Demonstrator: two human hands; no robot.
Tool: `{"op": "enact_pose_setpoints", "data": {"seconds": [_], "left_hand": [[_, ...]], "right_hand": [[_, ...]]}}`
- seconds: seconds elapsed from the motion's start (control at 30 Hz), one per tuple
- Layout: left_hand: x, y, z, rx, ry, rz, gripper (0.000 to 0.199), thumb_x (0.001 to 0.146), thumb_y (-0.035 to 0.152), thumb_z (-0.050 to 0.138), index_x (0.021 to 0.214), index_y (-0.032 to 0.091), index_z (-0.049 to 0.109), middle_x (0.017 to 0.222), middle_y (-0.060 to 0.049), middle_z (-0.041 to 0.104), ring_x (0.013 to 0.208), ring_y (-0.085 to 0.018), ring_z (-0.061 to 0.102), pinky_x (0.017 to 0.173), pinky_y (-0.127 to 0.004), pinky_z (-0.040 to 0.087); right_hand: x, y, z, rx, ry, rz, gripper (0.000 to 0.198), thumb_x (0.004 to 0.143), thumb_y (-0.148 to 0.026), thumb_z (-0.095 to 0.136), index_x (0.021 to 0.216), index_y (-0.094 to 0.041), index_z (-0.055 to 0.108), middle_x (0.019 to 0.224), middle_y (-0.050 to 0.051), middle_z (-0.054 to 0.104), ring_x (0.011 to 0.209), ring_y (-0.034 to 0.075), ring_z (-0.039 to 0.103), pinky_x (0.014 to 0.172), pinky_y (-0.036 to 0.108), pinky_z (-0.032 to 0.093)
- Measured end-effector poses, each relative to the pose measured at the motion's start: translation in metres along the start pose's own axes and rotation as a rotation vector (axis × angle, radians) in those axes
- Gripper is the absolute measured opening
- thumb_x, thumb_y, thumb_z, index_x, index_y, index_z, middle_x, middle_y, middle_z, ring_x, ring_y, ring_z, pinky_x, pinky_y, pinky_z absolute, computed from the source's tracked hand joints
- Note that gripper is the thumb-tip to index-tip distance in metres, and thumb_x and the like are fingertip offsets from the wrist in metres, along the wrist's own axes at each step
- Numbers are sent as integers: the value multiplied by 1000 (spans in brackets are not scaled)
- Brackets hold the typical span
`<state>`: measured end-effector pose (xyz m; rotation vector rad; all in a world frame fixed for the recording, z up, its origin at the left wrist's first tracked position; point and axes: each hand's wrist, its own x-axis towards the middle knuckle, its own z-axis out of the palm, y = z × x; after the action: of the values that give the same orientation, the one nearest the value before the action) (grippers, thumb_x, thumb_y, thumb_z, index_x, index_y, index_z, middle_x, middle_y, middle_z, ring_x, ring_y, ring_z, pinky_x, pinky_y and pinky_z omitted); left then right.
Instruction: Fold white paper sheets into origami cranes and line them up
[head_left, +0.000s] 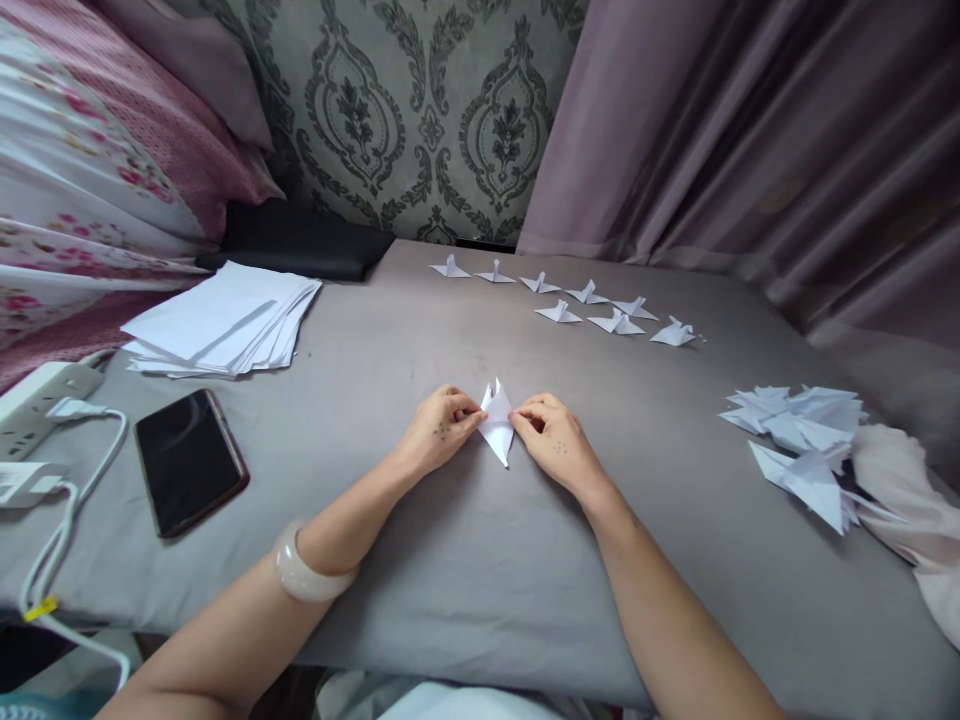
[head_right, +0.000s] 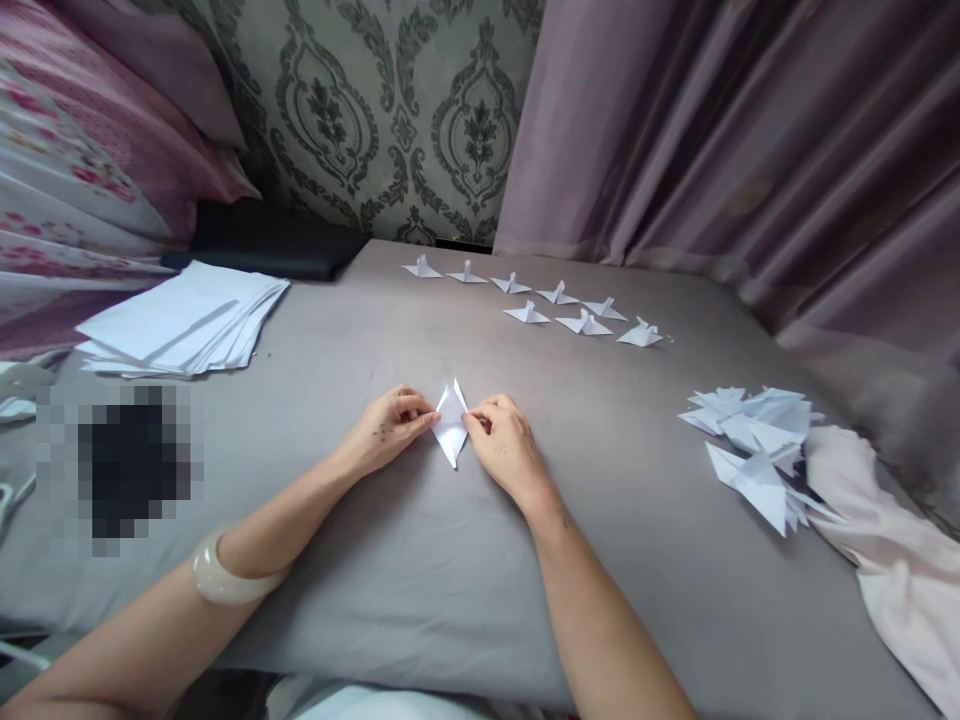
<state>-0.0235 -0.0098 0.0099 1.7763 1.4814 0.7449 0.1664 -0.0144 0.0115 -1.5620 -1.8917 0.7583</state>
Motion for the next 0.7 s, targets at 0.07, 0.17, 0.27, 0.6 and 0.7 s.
{"op": "enact_pose_setpoints", "data": {"seconds": [0.07,0.17,0.27,0.6,0.7], "left_hand": [[0,-1,1,-21,-1,1,17,80,29,59,77,16,69,83,-4,56,65,-11,51,63,-26,42],[-1,-1,3,-39,13,0,16,79,30,60,76,16,67,83,-3,56,64,-11,51,63,-26,43],[-1,0,2,-46,26,-13,18,80,32,59,76,16,66,83,-3,56,64,-10,50,64,-26,43],[-1,-1,5,-3,3,5,15,79,27,58,71,14,61,87,-5,53,71,-13,52,68,-29,45],[-1,-2,7,5,-6,-8,15,78,27,58,69,14,59,88,-5,52,74,-14,52,70,-30,45]], "right_hand": [[1,0,2,3,19,11,18,83,-29,56,77,-20,71,89,3,62,65,10,55,69,25,44],[2,1,4,6,37,11,17,82,-29,57,76,-20,71,87,3,62,64,10,55,68,25,44],[2,2,4,3,39,7,18,82,-29,57,76,-20,71,87,3,62,64,10,55,68,25,45],[3,-1,3,23,33,67,16,78,-29,60,74,-20,72,89,3,63,65,11,56,70,27,45],[4,-3,3,22,35,91,15,77,-28,60,72,-19,72,90,4,63,68,11,58,71,27,45]]}}
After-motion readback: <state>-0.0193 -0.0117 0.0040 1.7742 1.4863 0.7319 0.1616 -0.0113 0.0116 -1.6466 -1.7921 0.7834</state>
